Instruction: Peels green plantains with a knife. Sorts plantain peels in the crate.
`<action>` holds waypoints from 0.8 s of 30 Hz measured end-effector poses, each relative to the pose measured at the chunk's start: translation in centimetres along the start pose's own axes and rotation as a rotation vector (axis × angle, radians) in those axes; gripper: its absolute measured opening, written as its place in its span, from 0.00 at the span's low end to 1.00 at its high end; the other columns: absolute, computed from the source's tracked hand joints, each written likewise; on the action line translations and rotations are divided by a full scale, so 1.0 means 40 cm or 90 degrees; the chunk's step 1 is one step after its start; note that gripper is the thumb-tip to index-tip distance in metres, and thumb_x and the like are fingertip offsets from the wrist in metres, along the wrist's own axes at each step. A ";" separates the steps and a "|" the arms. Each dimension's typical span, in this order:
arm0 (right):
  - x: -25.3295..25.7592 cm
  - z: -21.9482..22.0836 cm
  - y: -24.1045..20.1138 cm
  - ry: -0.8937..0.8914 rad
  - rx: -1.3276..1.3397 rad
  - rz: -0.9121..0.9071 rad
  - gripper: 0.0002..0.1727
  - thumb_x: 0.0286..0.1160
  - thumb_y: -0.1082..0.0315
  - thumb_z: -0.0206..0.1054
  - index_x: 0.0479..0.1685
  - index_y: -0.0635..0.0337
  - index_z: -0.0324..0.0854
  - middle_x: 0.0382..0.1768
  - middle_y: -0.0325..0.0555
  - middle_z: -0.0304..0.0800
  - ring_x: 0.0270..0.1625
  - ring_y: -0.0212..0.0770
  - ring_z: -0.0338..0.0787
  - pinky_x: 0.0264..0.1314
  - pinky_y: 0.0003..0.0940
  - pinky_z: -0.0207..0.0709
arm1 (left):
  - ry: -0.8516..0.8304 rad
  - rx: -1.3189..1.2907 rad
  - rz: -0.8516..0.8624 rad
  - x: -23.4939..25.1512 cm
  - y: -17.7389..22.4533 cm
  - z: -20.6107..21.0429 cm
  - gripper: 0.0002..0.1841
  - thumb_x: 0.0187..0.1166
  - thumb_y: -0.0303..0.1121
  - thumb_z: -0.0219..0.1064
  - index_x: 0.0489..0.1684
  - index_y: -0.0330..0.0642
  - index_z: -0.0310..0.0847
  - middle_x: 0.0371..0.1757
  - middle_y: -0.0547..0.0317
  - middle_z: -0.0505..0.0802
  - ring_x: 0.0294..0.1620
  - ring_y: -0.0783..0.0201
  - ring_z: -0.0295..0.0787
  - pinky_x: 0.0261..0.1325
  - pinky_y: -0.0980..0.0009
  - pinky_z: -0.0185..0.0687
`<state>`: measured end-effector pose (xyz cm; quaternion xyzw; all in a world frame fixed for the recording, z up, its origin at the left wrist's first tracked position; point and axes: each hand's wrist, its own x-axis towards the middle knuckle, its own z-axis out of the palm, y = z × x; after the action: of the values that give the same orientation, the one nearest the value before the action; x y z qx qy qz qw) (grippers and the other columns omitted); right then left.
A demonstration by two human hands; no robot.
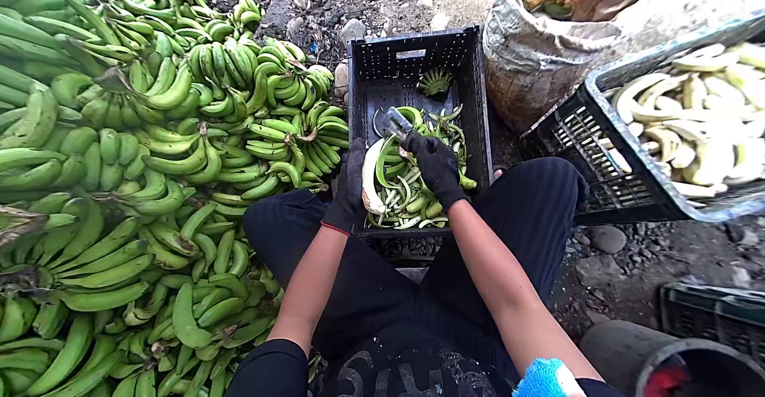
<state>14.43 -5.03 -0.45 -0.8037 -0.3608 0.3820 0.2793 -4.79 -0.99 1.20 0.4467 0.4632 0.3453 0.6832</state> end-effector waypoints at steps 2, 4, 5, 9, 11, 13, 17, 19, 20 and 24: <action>0.027 -0.048 0.019 0.043 0.056 0.008 0.39 0.82 0.29 0.52 0.62 0.56 0.85 0.57 0.61 0.89 0.64 0.61 0.86 0.66 0.70 0.73 | 0.006 -0.020 -0.042 0.001 0.013 0.008 0.31 0.93 0.57 0.35 0.69 0.48 0.78 0.38 0.59 0.90 0.29 0.70 0.86 0.29 0.73 0.86; 0.023 -0.096 0.021 0.068 0.069 -0.006 0.37 0.83 0.30 0.51 0.60 0.56 0.84 0.54 0.57 0.90 0.62 0.58 0.87 0.65 0.67 0.74 | 0.033 -0.008 -0.066 0.014 0.006 -0.008 0.32 0.92 0.60 0.35 0.67 0.49 0.79 0.35 0.60 0.88 0.26 0.67 0.83 0.25 0.71 0.83; 0.009 -0.126 0.017 0.078 0.074 -0.017 0.36 0.83 0.31 0.52 0.59 0.56 0.84 0.53 0.56 0.90 0.60 0.56 0.87 0.63 0.66 0.74 | 0.048 0.069 -0.043 0.020 -0.005 -0.023 0.30 0.93 0.58 0.37 0.70 0.50 0.78 0.43 0.60 0.89 0.34 0.68 0.86 0.36 0.69 0.86; -0.072 -0.269 0.058 0.155 0.183 -0.055 0.31 0.88 0.39 0.52 0.60 0.58 0.83 0.49 0.50 0.89 0.53 0.43 0.87 0.60 0.52 0.78 | 0.023 0.628 -0.032 0.033 -0.036 -0.047 0.33 0.85 0.59 0.58 0.75 0.40 0.79 0.69 0.40 0.87 0.75 0.45 0.80 0.79 0.40 0.68; -0.120 -0.352 0.106 0.218 0.291 -0.094 0.25 0.93 0.49 0.49 0.63 0.60 0.81 0.52 0.44 0.89 0.49 0.32 0.88 0.57 0.36 0.83 | -0.066 0.812 -0.070 0.031 -0.063 -0.038 0.35 0.84 0.61 0.59 0.72 0.37 0.78 0.65 0.32 0.87 0.70 0.33 0.81 0.73 0.29 0.68; -0.167 -0.429 0.167 0.311 0.389 -0.151 0.22 0.94 0.54 0.47 0.61 0.61 0.81 0.50 0.40 0.91 0.44 0.29 0.88 0.52 0.31 0.84 | -0.160 0.906 -0.113 0.024 -0.094 -0.024 0.34 0.83 0.59 0.61 0.69 0.35 0.79 0.61 0.31 0.88 0.66 0.32 0.83 0.70 0.29 0.70; -0.244 -0.544 0.296 0.519 0.539 -0.148 0.25 0.95 0.45 0.44 0.69 0.54 0.73 0.44 0.36 0.89 0.34 0.31 0.88 0.38 0.33 0.86 | -0.347 1.085 -0.192 0.053 -0.113 0.091 0.36 0.82 0.60 0.61 0.69 0.32 0.79 0.67 0.30 0.85 0.75 0.33 0.77 0.77 0.32 0.65; -0.268 -0.566 0.336 0.582 0.697 -0.133 0.22 0.96 0.45 0.40 0.66 0.48 0.69 0.39 0.37 0.88 0.29 0.34 0.86 0.30 0.33 0.86 | -0.410 1.106 -0.175 0.077 -0.094 0.200 0.34 0.81 0.60 0.63 0.62 0.32 0.82 0.62 0.30 0.87 0.70 0.32 0.80 0.72 0.31 0.69; -0.279 -0.573 0.347 0.608 0.754 -0.104 0.25 0.95 0.42 0.37 0.60 0.48 0.73 0.34 0.37 0.88 0.26 0.35 0.87 0.28 0.35 0.86 | -0.431 1.079 -0.141 0.091 -0.076 0.262 0.33 0.81 0.60 0.63 0.58 0.31 0.83 0.58 0.30 0.88 0.66 0.32 0.82 0.69 0.30 0.70; -0.353 -0.575 0.374 0.569 0.763 -0.008 0.33 0.91 0.33 0.33 0.64 0.40 0.79 0.34 0.31 0.88 0.34 0.33 0.89 0.40 0.37 0.88 | -0.382 0.683 -0.034 0.129 0.007 0.527 0.29 0.83 0.56 0.65 0.55 0.31 0.82 0.44 0.40 0.92 0.42 0.47 0.92 0.51 0.45 0.87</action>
<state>32.35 -28.96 7.22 -0.5906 0.0523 0.1488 0.7914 16.76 -2.45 3.42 0.7940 0.3712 -0.0942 0.4722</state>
